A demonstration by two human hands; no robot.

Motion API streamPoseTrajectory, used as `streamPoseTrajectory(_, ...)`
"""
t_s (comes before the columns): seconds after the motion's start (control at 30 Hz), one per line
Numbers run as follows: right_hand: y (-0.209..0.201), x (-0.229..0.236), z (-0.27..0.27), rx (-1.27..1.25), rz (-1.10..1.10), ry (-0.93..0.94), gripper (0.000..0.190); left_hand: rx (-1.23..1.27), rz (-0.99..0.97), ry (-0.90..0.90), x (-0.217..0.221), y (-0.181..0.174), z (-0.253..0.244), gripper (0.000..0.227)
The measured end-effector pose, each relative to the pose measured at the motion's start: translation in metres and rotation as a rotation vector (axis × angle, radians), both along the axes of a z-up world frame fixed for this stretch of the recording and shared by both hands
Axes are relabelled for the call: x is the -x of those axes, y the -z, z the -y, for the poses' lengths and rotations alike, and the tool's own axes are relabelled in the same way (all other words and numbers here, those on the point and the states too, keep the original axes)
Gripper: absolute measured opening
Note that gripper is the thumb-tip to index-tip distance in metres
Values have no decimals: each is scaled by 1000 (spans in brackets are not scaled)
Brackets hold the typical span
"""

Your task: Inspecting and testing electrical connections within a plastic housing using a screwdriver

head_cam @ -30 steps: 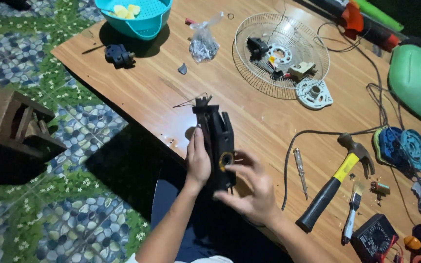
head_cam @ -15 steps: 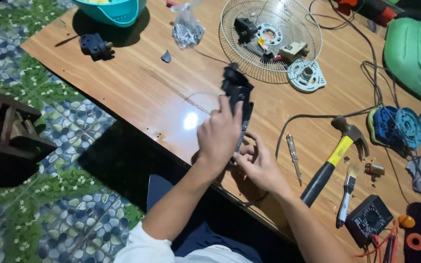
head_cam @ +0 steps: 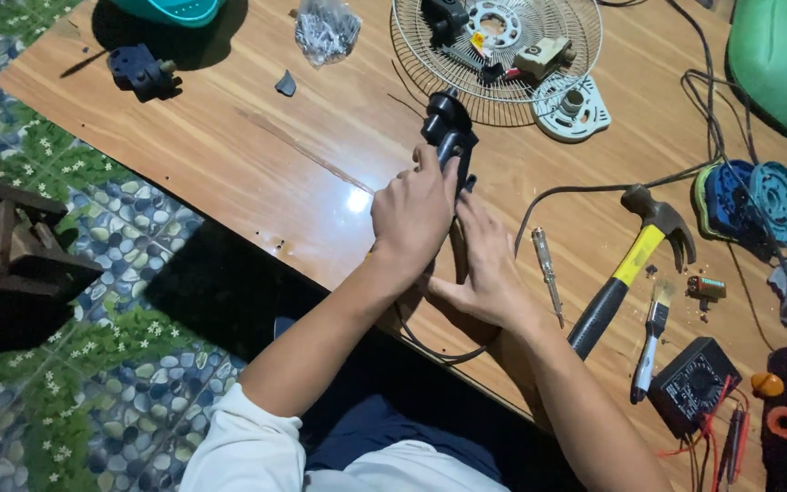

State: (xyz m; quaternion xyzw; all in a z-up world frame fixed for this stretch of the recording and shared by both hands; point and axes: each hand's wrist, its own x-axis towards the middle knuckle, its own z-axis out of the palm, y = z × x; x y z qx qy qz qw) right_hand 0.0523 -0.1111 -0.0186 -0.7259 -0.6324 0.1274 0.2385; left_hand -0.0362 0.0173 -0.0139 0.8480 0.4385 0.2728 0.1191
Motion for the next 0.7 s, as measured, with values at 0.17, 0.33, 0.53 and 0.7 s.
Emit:
streamPoseTrajectory(0.17,-5,4,-5,-31,8,15,111,153,-1,49,10,-7,-7,48)
streamPoseTrajectory(0.33,7,6,-6,-30,141,-24,111,142,19,40,18,-13,-4,48)
streamPoseTrajectory(0.53,-6,13,-9,-115,193,-58,105,109,0,10,20,-17,-4,48)
streamPoseTrajectory(0.7,4,7,-11,-51,141,-27,105,143,15,27,21,-16,-3,48)
